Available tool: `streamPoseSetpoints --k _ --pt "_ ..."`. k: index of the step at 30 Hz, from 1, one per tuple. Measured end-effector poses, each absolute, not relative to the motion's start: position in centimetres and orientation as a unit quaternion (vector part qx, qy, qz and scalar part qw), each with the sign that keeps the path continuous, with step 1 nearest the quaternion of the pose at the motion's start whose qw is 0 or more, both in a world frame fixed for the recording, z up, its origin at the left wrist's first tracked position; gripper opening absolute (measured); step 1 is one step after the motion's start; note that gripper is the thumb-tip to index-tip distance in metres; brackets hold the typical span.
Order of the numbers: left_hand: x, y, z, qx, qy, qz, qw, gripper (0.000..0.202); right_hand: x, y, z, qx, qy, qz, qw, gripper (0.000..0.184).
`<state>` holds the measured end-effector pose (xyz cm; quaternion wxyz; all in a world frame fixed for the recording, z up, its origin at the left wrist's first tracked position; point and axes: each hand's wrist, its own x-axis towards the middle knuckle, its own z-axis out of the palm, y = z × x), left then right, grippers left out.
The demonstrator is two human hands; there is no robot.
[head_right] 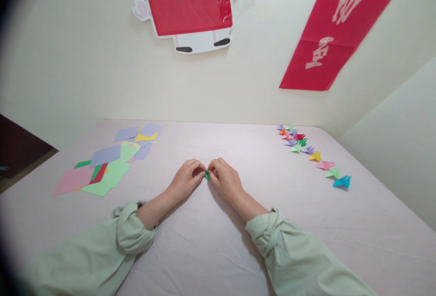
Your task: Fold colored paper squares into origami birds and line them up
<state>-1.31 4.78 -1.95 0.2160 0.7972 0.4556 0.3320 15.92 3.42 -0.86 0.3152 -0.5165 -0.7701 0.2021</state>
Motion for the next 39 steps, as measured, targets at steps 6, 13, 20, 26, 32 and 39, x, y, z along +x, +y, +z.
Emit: streamPoseSetpoints --k 6,13,20,26,32,39 --pt "-1.27 4.83 -1.88 0.792 0.465 0.33 0.218 0.007 15.76 3.34 -0.58 -0.528 -0.773 0.189 0.296 0.007" --pt "-1.2 4.77 -1.62 0.775 0.477 0.346 0.228 0.008 15.87 3.41 -0.89 -0.548 -0.754 0.19 0.307 0.007" --pt "-1.26 4.86 -1.72 0.775 0.476 0.345 0.231 0.007 15.97 3.53 -1.05 -0.551 -0.743 0.202 0.322 0.006" --pt "-1.26 4.73 -1.69 0.789 0.468 0.331 0.221 0.008 16.02 3.52 -0.92 -0.533 -0.754 0.209 0.321 0.006" --pt "-1.17 4.72 -1.69 0.782 0.482 0.335 0.209 0.011 16.16 3.56 -1.16 -0.531 -0.752 0.211 0.327 0.008" --pt "-1.22 4.75 -1.8 0.789 0.475 0.33 0.206 0.009 16.09 3.46 -0.98 -0.53 -0.757 0.211 0.319 0.008"
